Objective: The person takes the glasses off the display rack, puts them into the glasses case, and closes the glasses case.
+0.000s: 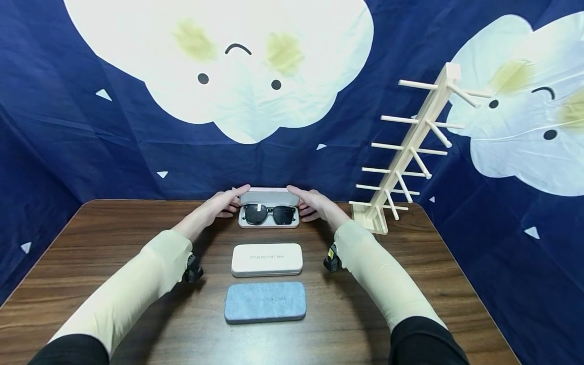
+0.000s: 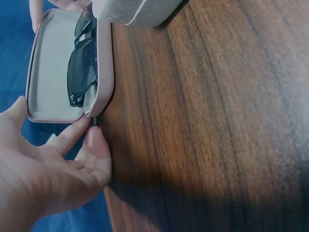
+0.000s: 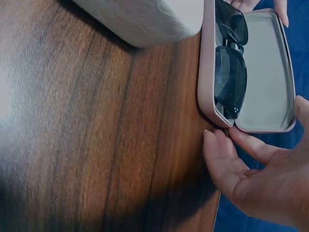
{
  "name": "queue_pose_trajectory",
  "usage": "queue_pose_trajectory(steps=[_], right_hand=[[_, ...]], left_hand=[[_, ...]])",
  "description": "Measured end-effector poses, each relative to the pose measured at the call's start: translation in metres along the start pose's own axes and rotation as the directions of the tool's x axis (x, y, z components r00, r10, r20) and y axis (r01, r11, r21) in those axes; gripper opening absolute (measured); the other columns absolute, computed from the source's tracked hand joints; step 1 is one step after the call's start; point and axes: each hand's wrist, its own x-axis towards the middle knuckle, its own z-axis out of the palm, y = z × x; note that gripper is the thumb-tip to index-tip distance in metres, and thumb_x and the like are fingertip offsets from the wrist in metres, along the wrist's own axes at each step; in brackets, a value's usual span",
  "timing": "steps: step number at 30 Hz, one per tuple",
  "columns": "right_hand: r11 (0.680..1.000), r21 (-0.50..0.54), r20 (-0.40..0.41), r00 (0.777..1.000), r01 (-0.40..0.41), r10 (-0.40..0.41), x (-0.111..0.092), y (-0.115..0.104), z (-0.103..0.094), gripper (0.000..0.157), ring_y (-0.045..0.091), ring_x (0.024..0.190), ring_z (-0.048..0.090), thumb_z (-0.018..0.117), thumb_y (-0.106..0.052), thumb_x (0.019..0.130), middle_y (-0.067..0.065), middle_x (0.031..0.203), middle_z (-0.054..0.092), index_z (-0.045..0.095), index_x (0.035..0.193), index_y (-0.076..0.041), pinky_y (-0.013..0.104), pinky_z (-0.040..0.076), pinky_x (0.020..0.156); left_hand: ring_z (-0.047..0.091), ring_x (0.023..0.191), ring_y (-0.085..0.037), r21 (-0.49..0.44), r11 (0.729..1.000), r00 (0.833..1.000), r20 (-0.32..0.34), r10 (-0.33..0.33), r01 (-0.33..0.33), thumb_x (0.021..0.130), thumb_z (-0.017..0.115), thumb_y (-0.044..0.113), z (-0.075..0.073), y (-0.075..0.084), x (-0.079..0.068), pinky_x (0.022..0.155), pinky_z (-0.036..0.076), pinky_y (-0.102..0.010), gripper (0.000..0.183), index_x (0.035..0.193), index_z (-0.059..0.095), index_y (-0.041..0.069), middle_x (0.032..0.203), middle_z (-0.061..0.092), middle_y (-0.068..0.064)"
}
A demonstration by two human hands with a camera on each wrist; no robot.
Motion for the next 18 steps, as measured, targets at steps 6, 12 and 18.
queue_pose_trajectory(steps=[6,12,18], right_hand=[[1.000,-0.023,0.040,0.999,0.001,0.000,-0.0025,-0.0008,-0.0025,0.080,0.029,0.108,0.064,0.055,-0.072,0.092,0.011,0.124,0.054,0.059,0.127,0.000,0.044,0.059,0.097],[1.000,-0.022,0.065,0.998,-0.001,0.002,-0.0009,0.0008,-0.0049,0.076,0.028,0.108,0.062,0.056,-0.069,0.093,0.011,0.121,0.055,0.060,0.126,-0.001,0.042,0.060,0.094],[1.000,-0.015,0.088,0.996,0.002,-0.001,-0.0001,0.0023,-0.0074,0.075,0.027,0.108,0.062,0.057,-0.067,0.094,0.010,0.120,0.055,0.059,0.128,0.000,0.041,0.061,0.093]], left_hand=[[0.052,0.125,-0.029,0.003,1.000,1.000,0.015,0.006,-0.006,0.093,0.057,0.068,-0.0014,0.0004,-0.0018,0.112,0.047,-0.043,0.080,0.134,0.057,0.000,0.139,0.054,-0.014],[0.053,0.125,-0.028,0.011,1.000,1.000,0.025,0.010,-0.011,0.093,0.058,0.067,-0.0011,0.0001,-0.0008,0.111,0.049,-0.042,0.077,0.131,0.058,0.001,0.138,0.056,-0.013],[0.055,0.119,-0.023,0.020,1.000,1.000,0.024,0.010,-0.011,0.092,0.059,0.066,-0.0011,-0.0021,0.0004,0.103,0.053,-0.035,0.073,0.128,0.062,0.003,0.134,0.059,-0.009]])
